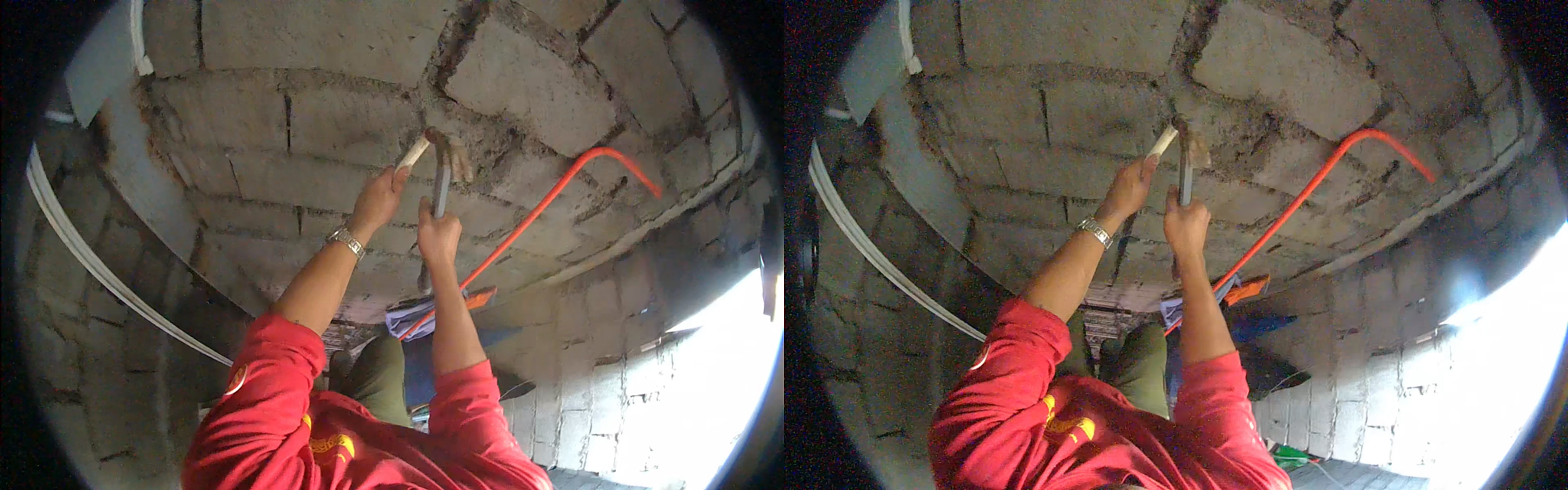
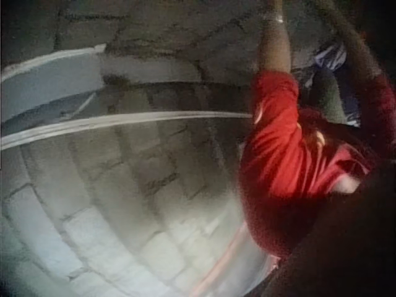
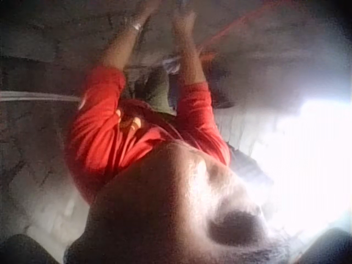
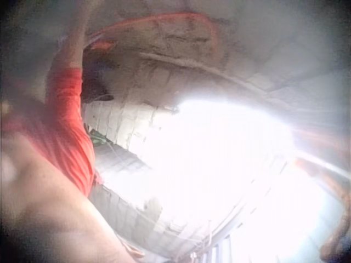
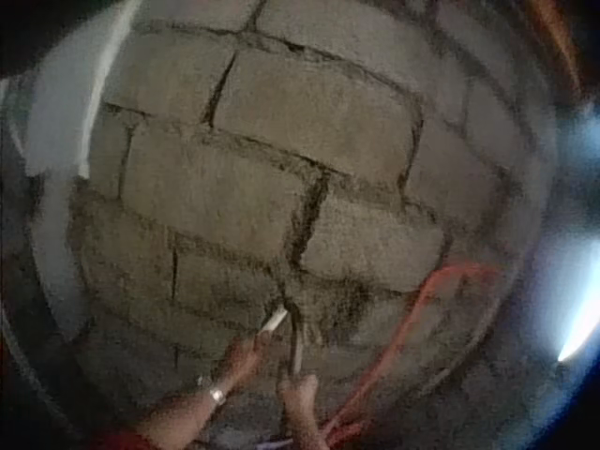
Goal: The person uses a hammer and chisel to chip away at the mortar joints of a concrete block ceiling. They repeatedly strike the chisel to remove material from the gaps between the blocks.
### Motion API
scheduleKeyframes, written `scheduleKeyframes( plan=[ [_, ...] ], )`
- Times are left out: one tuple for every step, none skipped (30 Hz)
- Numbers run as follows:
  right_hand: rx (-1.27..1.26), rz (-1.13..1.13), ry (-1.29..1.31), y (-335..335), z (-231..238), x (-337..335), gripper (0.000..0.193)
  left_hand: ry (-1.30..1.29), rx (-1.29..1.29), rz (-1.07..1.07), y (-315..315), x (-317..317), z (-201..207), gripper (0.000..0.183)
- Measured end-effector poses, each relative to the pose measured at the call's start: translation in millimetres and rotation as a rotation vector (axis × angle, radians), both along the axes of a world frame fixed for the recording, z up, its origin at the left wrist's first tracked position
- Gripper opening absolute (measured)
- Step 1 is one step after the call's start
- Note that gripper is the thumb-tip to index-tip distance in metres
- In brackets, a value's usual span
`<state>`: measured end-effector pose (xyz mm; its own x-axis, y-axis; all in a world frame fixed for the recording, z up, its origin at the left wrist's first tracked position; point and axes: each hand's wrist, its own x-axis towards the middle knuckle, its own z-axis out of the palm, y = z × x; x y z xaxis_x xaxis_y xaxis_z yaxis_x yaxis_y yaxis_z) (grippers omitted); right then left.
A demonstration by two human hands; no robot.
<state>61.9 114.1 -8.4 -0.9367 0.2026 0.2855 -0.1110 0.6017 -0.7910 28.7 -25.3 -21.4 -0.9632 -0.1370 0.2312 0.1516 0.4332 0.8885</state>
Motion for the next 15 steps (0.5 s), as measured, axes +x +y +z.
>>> scheduleKeyframes(
  plan=[
    [-0.032, 0.034, -0.032, -6.2, 14.6, 19.8, 0.048, 0.023, -0.002, 0.017, -2.9, 2.1, -8.2, 0.052],
    [-0.087, 0.015, 0.169, -10.1, 11.3, 26.8, 0.047, 0.057, -0.011, 0.021, -3.5, -0.3, -15.9, 0.052],
    [-0.142, 0.004, 0.384, -15.5, 6.5, 24.1, 0.047, 0.106, -0.017, 0.033, -6.1, -7.9, -13.5, 0.052],
    [-0.191, -0.021, 0.588, -13.2, -1.6, 20.1, 0.047, 0.117, -0.006, 0.030, -4.5, -10.3, -5.2, 0.052],
    [-0.131, -0.012, 0.439, -13.2, -2.9, 2.5, 0.046, 0.128, 0.003, 0.029, -5.0, -13.9, 4.7, 0.053],
    [-0.066, -0.035, 0.256, -4.1, -15.6, -14.1, 0.046, 0.105, 0.014, -0.001, 5.0, -4.9, 4.4, 0.053],
    [-0.006, -0.052, 0.086, 9.2, -26.7, -31.7, 0.046, 0.036, -0.015, -0.008, 14.3, 1.7, 12.9, 0.054],
    [-0.022, -0.080, 0.165, 36.2, -40.3, -46.1, 0.046, -0.017, -0.045, -0.030, 25.4, 5.8, 30.2, 0.054],
    [-0.070, -0.052, 0.083, 24.2, -36.1, -35.6, 0.045, -0.084, -0.105, 0.010, 8.4, 10.9, 38.6, 0.055],
    [-0.104, -0.014, 0.000, 11.9, -20.1, -11.4, 0.044, -0.028, -0.156, 0.023, -8.0, 19.4, 46.7, 0.053],
    [-0.123, 0.003, -0.072, 15.7, -10.1, 10.4, 0.044, -0.012, -0.221, 0.027, -10.9, 27.2, 59.8, 0.054],
    [-0.236, 0.014, -0.021, 36.5, -31.9, 16.4, 0.044, 0.021, -0.280, 0.004, -3.1, 32.7, 78.8, 0.054],
    [-0.325, 0.020, -0.069, 42.8, -44.7, 40.5, 0.042, 0.024, -0.346, -0.009, 0.0, 41.8, 79.8, 0.055],
    [-0.419, 0.043, -0.107, 42.8, -54.4, 62.8, 0.041, -0.002, -0.346, -0.015, -4.4, 49.1, 76.4, 0.055],
    [-0.509, 0.029, -0.157, 44.7, -70.8, 85.1, 0.039, -0.013, -0.347, -0.027, -10.2, 54.0, 71.2, 0.054]
  ],
)
